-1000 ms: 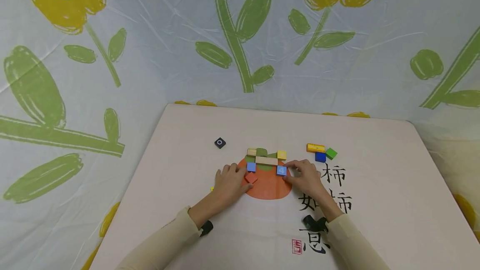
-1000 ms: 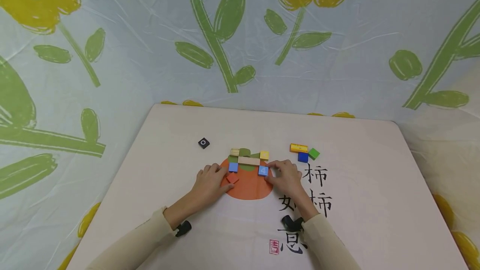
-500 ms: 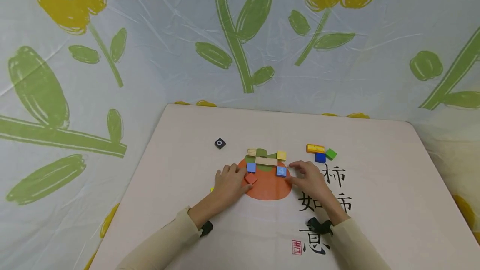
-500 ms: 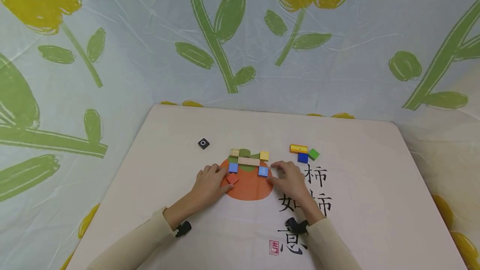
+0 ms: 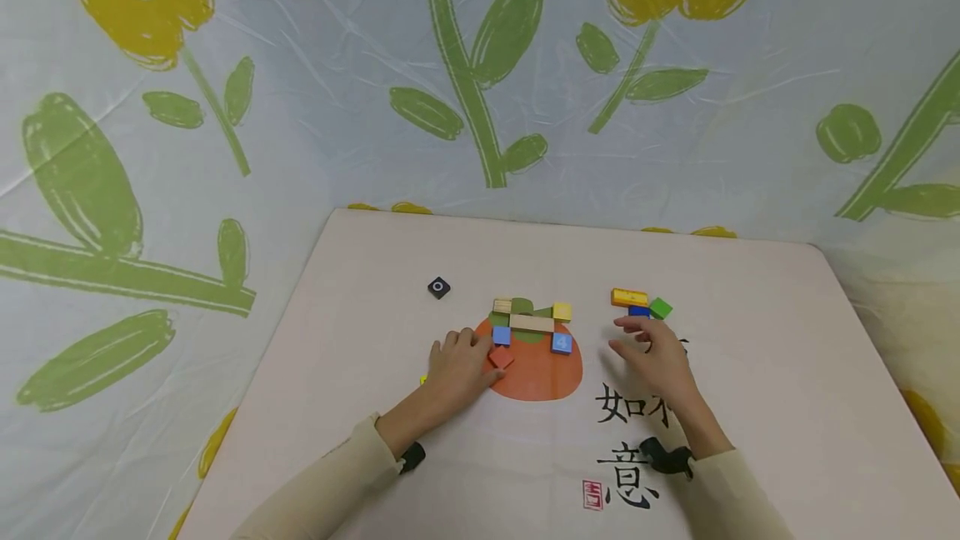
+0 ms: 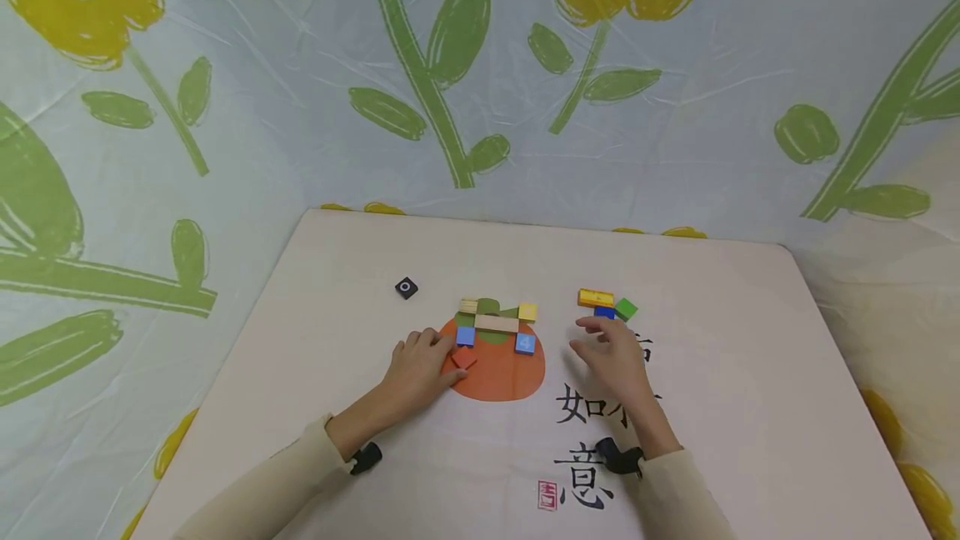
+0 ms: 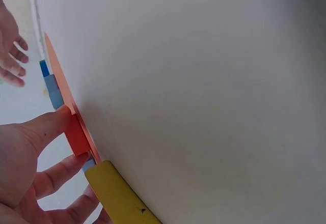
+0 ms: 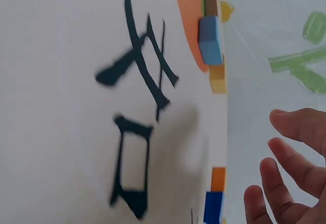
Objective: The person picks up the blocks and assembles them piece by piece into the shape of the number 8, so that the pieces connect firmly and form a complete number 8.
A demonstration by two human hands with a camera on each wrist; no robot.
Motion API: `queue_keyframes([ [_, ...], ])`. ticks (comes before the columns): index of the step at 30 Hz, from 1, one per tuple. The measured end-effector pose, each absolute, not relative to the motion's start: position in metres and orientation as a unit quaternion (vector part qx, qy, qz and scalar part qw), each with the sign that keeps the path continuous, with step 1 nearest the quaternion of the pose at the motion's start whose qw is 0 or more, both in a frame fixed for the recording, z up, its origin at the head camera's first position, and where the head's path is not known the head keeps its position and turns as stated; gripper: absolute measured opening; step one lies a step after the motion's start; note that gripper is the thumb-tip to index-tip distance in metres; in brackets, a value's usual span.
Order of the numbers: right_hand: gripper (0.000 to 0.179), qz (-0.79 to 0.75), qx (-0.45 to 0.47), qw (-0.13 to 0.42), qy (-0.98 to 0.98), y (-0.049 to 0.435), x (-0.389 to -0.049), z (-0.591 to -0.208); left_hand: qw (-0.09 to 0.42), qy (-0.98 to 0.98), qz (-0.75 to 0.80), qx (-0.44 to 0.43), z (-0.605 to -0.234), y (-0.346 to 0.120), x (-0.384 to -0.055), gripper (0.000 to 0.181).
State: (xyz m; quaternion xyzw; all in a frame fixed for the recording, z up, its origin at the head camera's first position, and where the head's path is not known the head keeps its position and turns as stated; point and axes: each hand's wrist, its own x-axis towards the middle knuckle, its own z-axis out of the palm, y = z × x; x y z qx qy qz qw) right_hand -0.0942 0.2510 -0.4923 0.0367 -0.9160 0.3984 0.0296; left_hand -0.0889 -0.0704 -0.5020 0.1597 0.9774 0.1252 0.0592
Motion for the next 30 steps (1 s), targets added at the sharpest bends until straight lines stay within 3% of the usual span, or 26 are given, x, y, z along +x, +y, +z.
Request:
queue_keyframes([
  [18, 0.041, 0.395, -0.053, 0.068, -0.915, 0.303, -0.110, -0.488, 0.057, 0.976, 0.134, 0.161, -0.503, -0.071, -0.089, 0.049],
  [30, 0.051, 0.392, -0.111, 0.001, -0.913, 0.322, -0.126, -0.500, 0.061, 0.976, 0.131, 0.163, -0.503, -0.071, -0.091, 0.049],
])
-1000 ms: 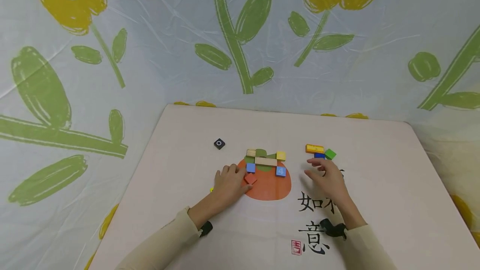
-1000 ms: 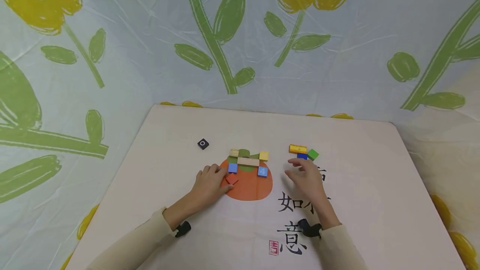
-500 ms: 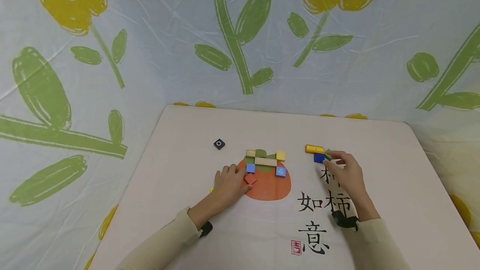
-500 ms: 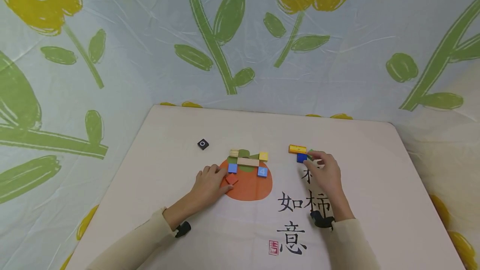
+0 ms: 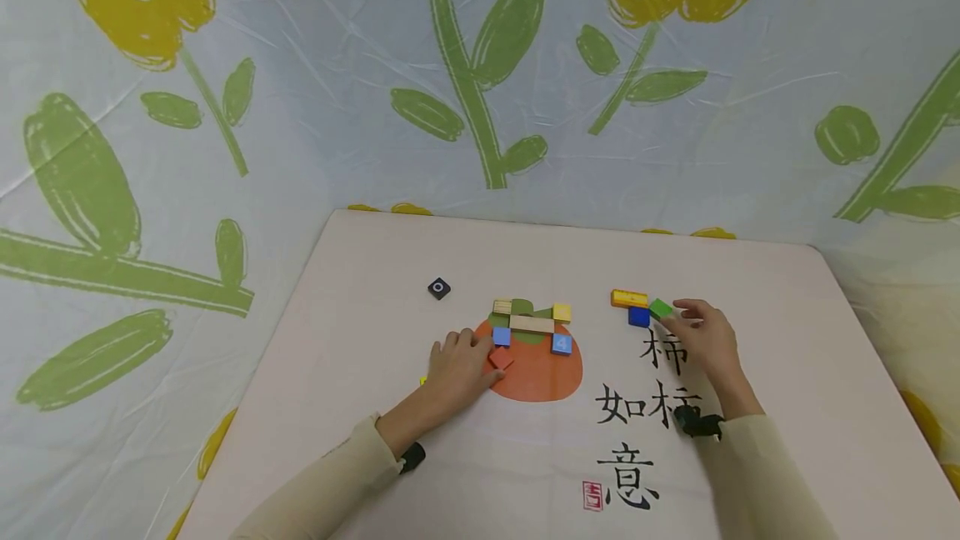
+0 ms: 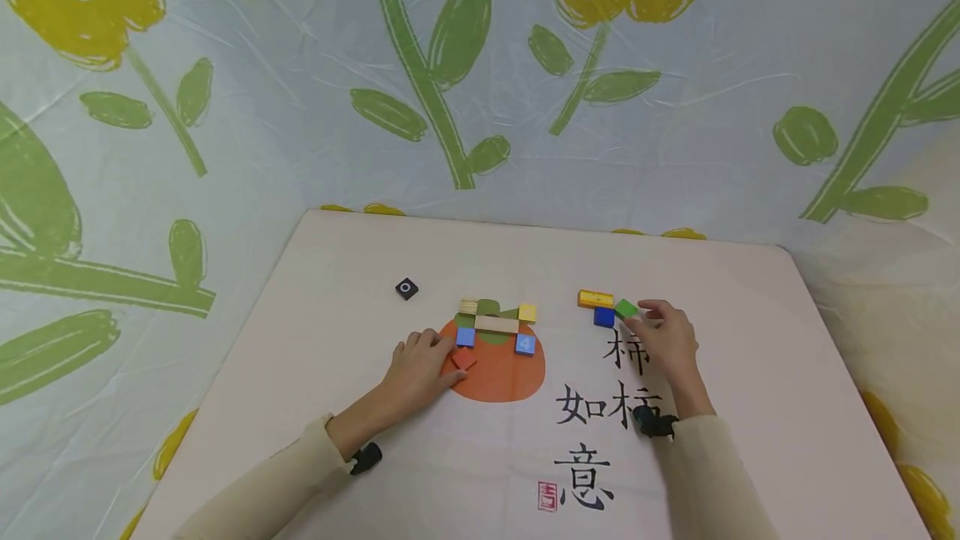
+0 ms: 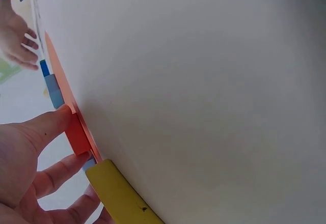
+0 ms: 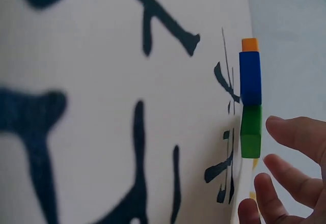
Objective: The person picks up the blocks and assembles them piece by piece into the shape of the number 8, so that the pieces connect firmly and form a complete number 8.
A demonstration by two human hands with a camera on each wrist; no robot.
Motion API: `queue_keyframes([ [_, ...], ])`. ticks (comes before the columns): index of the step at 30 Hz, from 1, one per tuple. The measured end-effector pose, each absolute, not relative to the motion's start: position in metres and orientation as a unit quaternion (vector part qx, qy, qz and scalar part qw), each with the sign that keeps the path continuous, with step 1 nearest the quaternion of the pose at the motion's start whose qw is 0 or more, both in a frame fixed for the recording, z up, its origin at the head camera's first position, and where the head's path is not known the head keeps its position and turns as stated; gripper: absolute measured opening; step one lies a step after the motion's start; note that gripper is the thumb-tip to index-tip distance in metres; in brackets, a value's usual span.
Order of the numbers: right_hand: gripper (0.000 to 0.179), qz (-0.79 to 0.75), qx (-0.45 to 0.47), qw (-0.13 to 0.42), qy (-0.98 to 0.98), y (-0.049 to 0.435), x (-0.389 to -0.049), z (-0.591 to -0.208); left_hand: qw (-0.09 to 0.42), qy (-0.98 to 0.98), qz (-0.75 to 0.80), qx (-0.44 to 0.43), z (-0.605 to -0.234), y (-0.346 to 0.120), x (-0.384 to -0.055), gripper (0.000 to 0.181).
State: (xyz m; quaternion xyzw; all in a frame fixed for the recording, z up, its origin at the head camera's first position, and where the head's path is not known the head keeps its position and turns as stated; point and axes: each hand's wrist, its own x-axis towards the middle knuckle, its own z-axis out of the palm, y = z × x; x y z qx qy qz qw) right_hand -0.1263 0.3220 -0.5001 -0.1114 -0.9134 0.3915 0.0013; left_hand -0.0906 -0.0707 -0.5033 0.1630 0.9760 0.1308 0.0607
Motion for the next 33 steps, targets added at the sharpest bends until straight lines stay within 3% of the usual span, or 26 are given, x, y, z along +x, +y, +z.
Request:
queue_keyframes([
  [16, 0.055, 0.340, -0.117, -0.037, -0.932, 0.325, -0.137, -0.506, 0.062, 0.976, 0.135, 0.163, -0.502, -0.070, -0.090, 0.050],
  [33, 0.049, 0.353, -0.119, 0.005, -0.928, 0.320, -0.127, -0.503, 0.057, 0.975, 0.131, 0.169, -0.503, -0.071, -0.090, 0.050],
])
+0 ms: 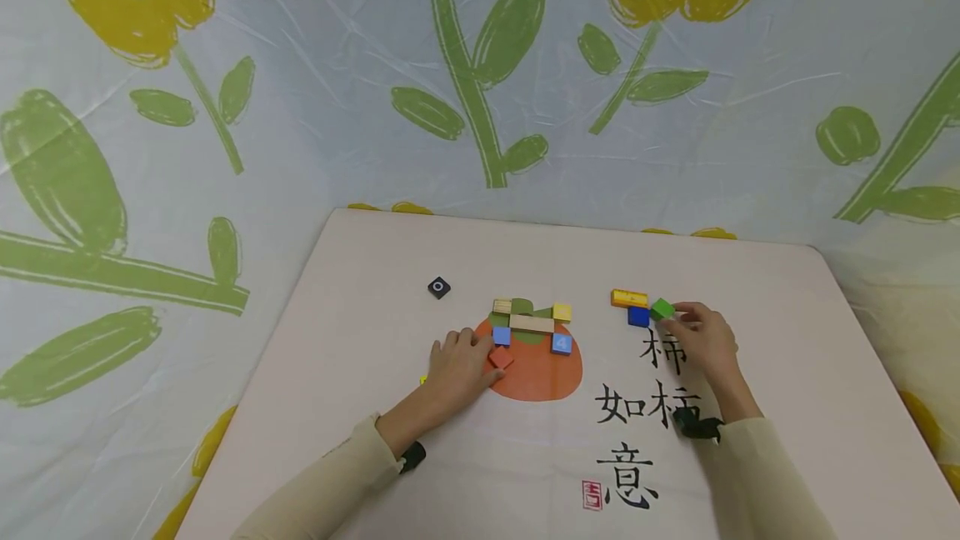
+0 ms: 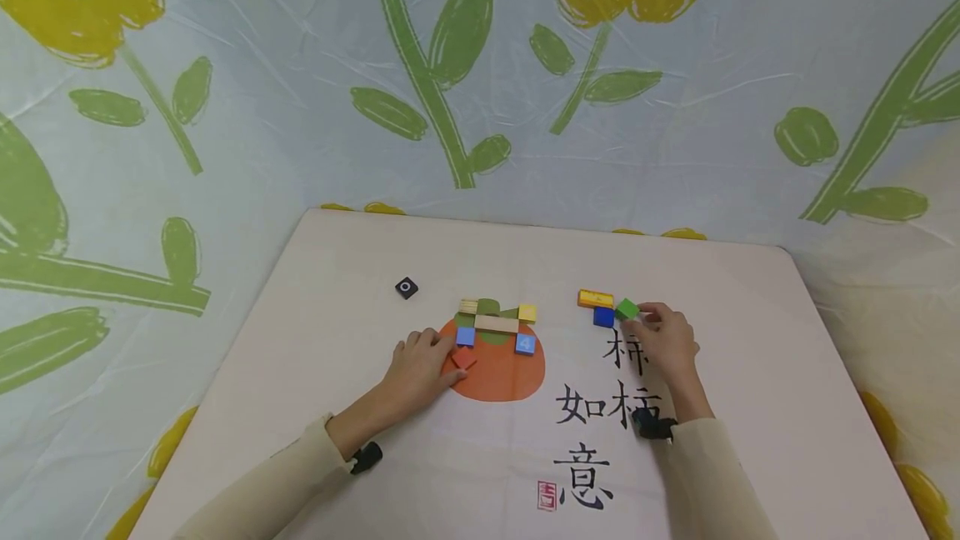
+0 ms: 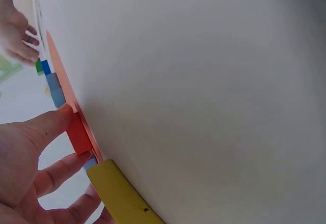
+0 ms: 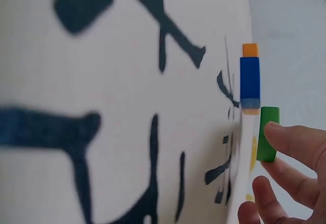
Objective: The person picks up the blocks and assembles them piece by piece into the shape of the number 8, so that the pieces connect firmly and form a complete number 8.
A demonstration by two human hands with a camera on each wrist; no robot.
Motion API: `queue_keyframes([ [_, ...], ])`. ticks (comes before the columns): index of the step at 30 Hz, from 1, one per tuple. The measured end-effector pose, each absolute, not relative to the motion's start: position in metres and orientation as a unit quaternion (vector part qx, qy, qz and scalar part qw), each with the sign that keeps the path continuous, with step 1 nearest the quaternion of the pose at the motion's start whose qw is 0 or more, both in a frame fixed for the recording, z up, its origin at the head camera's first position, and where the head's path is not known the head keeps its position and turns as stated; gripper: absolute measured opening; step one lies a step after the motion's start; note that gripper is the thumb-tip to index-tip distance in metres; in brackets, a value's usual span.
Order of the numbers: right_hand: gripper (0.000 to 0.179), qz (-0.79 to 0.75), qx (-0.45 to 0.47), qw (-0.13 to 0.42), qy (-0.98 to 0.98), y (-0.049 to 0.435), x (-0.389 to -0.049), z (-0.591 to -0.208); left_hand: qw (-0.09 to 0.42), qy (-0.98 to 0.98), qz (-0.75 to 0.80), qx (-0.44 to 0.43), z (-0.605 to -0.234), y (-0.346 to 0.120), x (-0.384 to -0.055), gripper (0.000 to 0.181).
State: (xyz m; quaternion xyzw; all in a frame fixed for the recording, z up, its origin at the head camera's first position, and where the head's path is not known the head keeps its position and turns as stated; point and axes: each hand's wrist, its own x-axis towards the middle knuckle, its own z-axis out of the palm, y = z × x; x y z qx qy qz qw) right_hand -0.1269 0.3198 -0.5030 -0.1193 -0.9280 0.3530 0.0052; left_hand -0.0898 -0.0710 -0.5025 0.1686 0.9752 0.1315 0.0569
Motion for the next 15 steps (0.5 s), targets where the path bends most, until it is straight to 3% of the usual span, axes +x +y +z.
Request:
queue_keyframes([
  [8, 0.046, 0.363, -0.071, 0.031, -0.929, 0.303, -0.110, -0.492, 0.055, 0.975, 0.127, 0.175, -0.499, -0.071, -0.089, 0.051],
  [15, 0.042, 0.365, 0.004, 0.018, -0.931, 0.277, -0.096, -0.491, 0.059, 0.974, 0.132, 0.172, -0.499, -0.071, -0.090, 0.050],
])
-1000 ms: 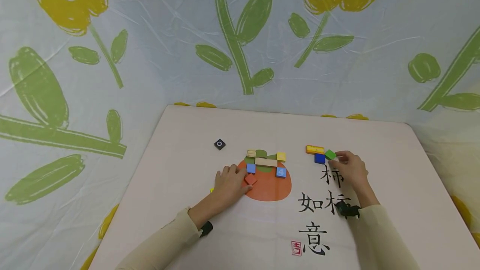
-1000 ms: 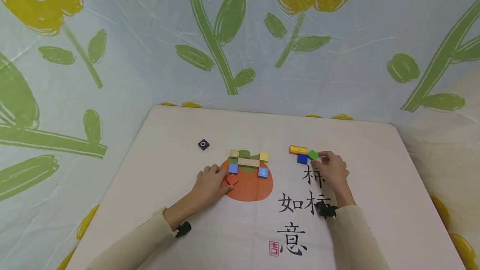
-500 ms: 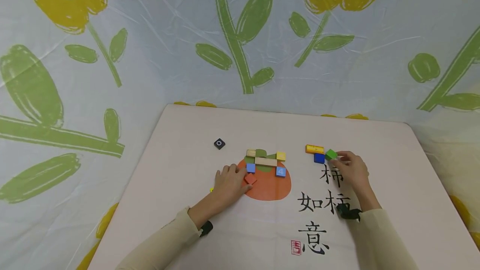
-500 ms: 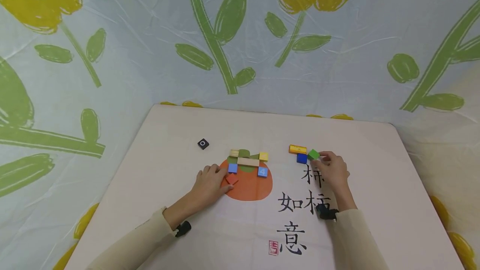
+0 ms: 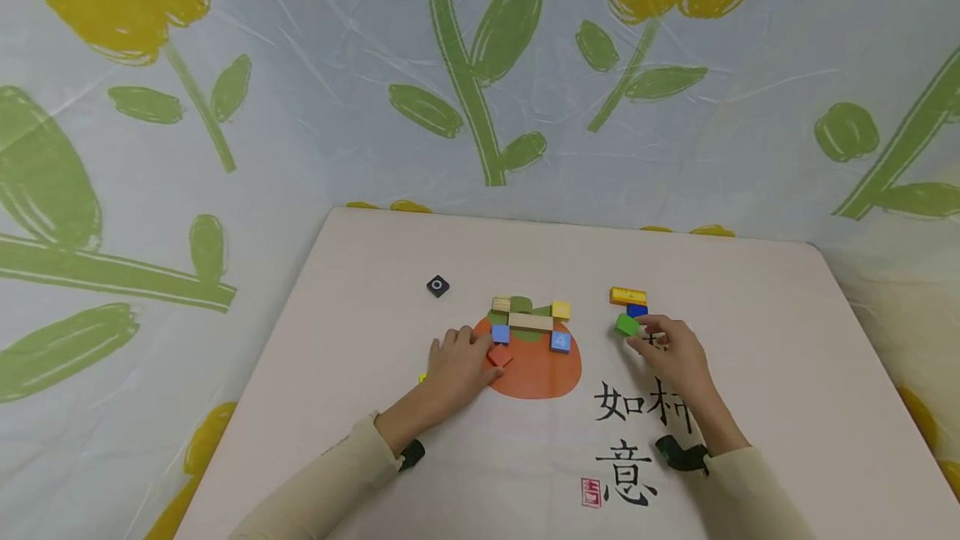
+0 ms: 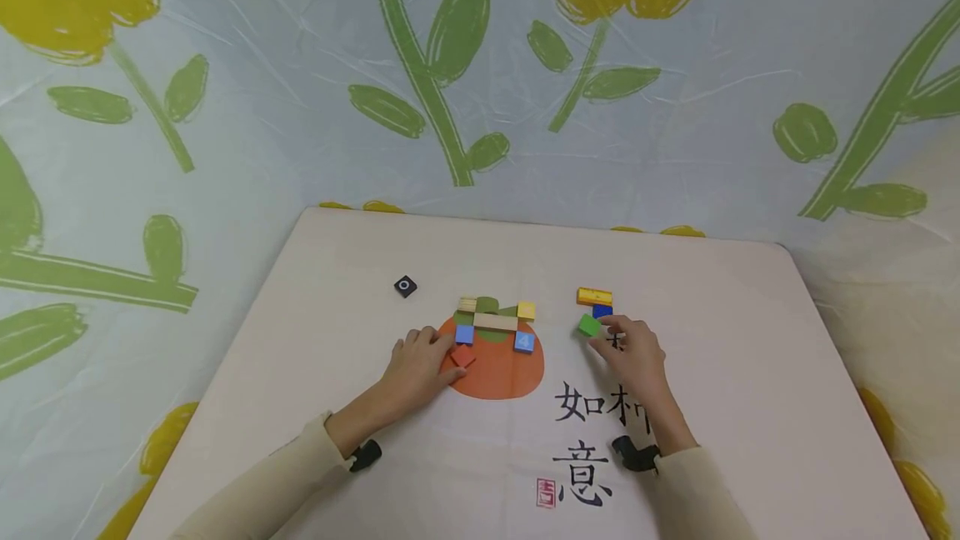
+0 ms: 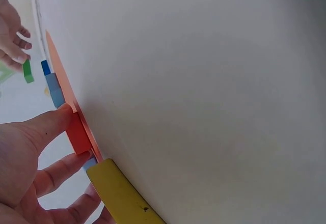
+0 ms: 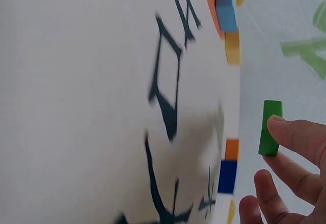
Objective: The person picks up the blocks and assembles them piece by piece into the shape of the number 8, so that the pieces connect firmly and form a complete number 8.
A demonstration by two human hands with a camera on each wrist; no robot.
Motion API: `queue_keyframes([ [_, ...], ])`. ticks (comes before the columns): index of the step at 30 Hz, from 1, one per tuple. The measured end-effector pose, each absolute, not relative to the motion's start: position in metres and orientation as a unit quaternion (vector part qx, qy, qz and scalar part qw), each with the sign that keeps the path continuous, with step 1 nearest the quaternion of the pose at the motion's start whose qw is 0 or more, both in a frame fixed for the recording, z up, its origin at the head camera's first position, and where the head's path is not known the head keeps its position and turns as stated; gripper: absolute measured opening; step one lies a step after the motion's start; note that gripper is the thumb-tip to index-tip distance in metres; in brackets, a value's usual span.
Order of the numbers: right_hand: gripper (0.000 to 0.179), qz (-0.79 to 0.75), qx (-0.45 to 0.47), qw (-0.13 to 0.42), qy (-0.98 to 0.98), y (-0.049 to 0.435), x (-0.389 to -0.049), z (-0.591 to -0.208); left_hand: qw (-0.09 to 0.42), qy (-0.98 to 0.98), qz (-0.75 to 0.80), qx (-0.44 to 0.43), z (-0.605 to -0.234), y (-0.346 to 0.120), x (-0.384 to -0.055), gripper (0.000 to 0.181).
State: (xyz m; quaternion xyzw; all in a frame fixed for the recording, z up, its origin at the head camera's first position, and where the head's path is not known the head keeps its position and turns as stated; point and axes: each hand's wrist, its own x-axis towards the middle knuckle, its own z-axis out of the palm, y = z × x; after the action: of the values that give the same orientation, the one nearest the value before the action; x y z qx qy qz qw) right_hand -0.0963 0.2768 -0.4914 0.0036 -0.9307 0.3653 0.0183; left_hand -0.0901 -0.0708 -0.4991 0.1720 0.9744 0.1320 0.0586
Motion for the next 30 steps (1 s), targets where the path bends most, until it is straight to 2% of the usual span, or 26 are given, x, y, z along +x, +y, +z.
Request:
queue_keyframes([
  [30, 0.033, 0.381, 0.084, -0.033, -0.920, 0.213, -0.067, -0.509, 0.067, 0.974, 0.137, 0.169, -0.501, -0.071, -0.090, 0.051],
])
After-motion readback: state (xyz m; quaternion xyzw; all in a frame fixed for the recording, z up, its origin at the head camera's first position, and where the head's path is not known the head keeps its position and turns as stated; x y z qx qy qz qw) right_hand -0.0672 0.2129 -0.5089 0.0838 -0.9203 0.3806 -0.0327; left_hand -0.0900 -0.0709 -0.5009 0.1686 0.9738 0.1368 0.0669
